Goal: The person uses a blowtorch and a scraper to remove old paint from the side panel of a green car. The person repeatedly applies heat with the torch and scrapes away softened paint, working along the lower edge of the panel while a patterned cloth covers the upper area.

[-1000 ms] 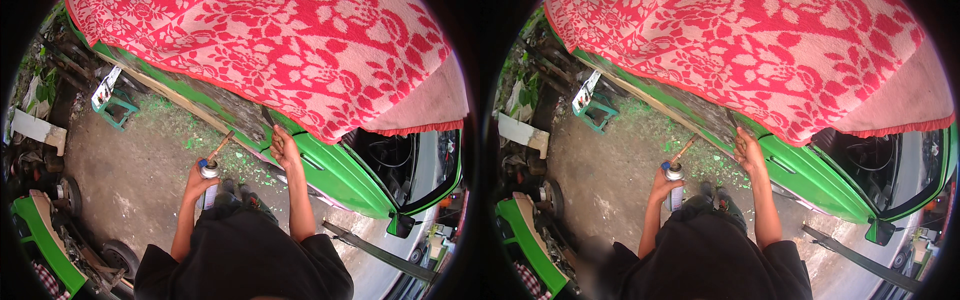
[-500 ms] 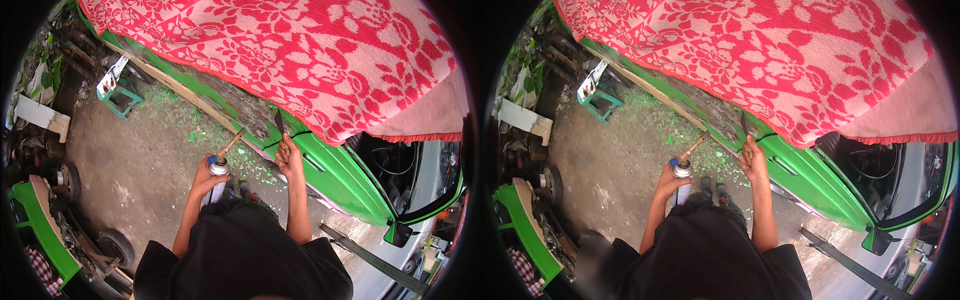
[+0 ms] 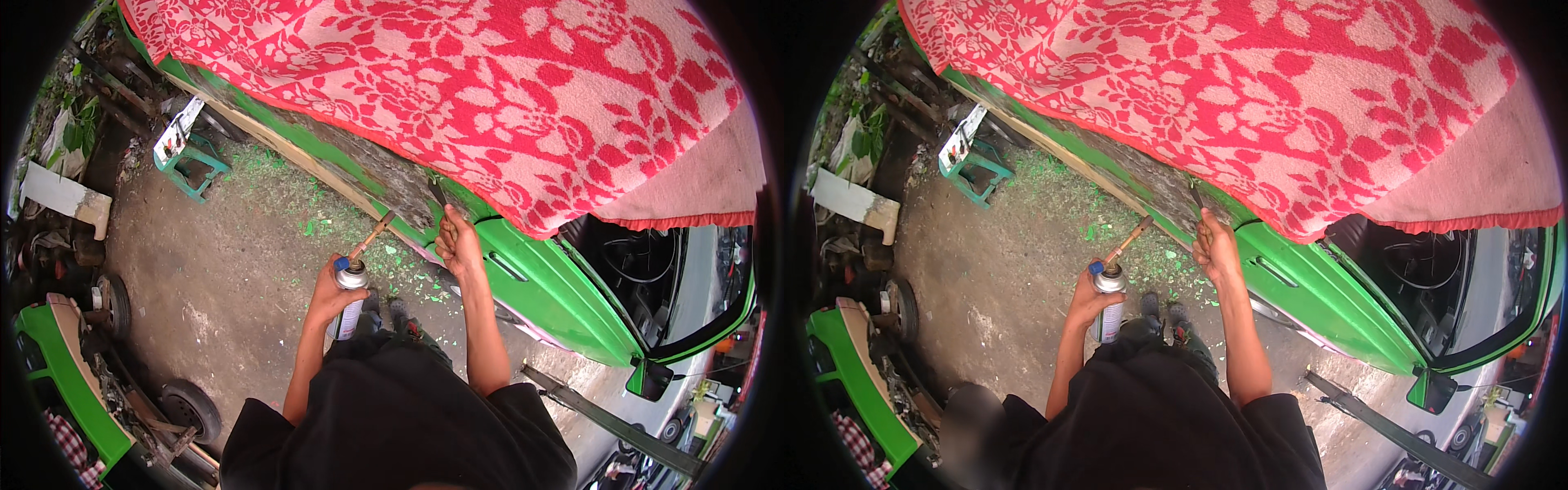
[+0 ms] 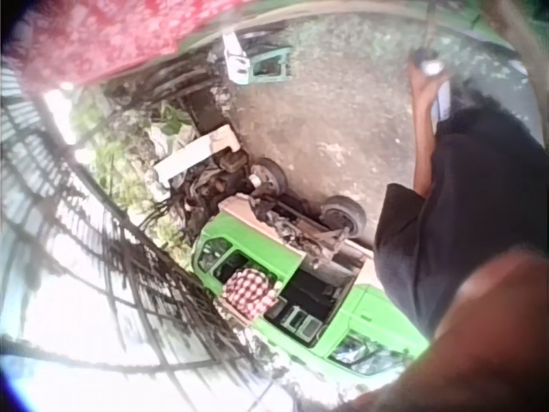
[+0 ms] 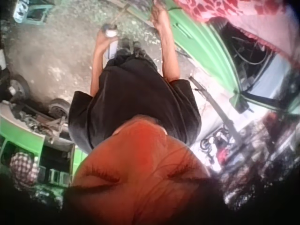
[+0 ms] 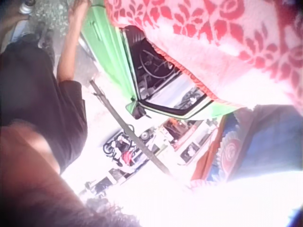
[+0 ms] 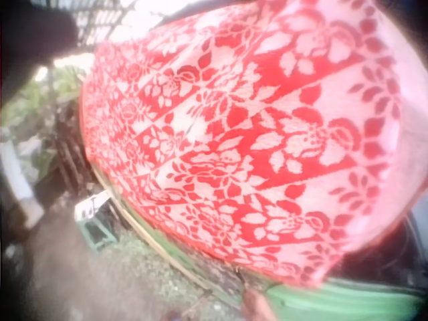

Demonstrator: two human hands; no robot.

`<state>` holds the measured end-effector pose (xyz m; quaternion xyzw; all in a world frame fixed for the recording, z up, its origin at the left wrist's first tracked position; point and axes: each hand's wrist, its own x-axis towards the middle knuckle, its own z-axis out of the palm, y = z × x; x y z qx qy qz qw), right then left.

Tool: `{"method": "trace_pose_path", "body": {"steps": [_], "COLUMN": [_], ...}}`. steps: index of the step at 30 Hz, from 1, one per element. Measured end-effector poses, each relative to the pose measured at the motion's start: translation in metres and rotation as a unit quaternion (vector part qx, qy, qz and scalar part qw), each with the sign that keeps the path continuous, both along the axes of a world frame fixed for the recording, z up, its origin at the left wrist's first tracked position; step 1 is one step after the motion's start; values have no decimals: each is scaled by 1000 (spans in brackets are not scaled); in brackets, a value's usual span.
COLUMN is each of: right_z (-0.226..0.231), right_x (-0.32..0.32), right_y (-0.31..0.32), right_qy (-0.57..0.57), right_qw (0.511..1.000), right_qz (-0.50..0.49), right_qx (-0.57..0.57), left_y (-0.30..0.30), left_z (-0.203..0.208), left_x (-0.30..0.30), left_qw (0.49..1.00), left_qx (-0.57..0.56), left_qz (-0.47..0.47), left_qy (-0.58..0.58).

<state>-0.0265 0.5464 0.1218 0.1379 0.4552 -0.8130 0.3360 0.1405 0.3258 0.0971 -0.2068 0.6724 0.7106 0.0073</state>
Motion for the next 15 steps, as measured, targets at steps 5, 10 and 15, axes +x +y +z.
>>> {"method": "trace_pose_path", "body": {"steps": [5,10,15], "right_z": [5,-3,-12], "right_x": [6,1,1], "right_y": [-2,-14,-16], "right_qy": [-63,29,-34], "right_qw": [995,999,999], "right_qz": [-49,16,-20], "right_qx": [65,-33,-19], "left_y": [-5,-8,-16], "left_z": [-2,-3,1], "left_x": [12,20,17], "left_qw": [1000,999,998], "left_qx": [-22,-16,-60], "left_qz": [13,23,18], "left_qy": [-2,-14,1]}}
